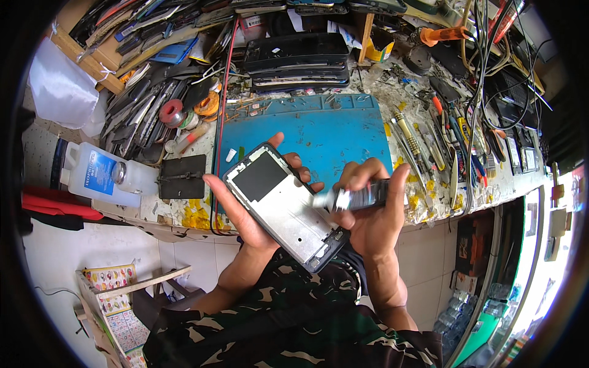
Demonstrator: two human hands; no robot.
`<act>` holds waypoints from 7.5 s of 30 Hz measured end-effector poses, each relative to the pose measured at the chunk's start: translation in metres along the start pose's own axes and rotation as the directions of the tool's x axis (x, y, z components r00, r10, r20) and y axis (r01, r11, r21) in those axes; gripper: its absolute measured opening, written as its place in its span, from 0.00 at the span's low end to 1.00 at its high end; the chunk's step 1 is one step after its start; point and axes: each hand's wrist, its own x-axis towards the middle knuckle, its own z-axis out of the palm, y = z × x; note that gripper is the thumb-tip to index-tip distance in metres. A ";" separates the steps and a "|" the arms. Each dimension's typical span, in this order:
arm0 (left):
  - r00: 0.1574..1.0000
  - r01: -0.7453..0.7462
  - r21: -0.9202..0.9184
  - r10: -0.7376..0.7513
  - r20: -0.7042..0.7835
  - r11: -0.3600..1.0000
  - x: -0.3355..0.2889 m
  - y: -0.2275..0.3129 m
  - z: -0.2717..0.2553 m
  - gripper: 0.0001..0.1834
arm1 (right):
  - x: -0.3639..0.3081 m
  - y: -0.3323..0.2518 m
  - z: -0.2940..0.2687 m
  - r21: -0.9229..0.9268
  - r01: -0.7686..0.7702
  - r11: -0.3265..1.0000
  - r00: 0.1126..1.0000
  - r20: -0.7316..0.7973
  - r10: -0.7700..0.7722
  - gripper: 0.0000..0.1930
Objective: The person uses a metal prying tool to separate and clean the edges of a smartphone chassis, then applies adhesive along the frame. The person handles the phone and tools with both hands throughout.
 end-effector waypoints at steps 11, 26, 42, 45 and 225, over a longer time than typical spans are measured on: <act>0.986 -0.099 0.293 0.133 -0.099 0.951 -0.005 -0.005 0.006 0.70 | 0.007 0.013 0.037 -0.520 -0.001 0.854 0.969 0.210 0.129 0.42; 0.923 0.041 0.757 0.265 -0.279 0.652 -0.004 0.002 0.037 0.72 | 0.017 0.027 0.036 -0.536 0.086 0.840 0.965 0.255 0.064 0.24; 0.905 0.305 0.761 0.074 -0.419 0.573 -0.010 0.020 0.042 0.67 | 0.024 0.035 0.044 -0.592 0.152 0.791 0.955 0.295 0.037 0.35; 0.813 0.504 0.065 -0.448 -0.371 0.861 -0.013 0.035 0.033 0.55 | 0.029 0.036 0.041 -0.561 0.139 0.816 0.961 0.275 0.026 0.34; 0.985 0.091 0.503 -0.005 -0.171 0.859 -0.009 0.022 0.020 0.45 | 0.026 0.026 0.037 -0.791 0.428 0.438 0.884 0.467 -0.020 0.21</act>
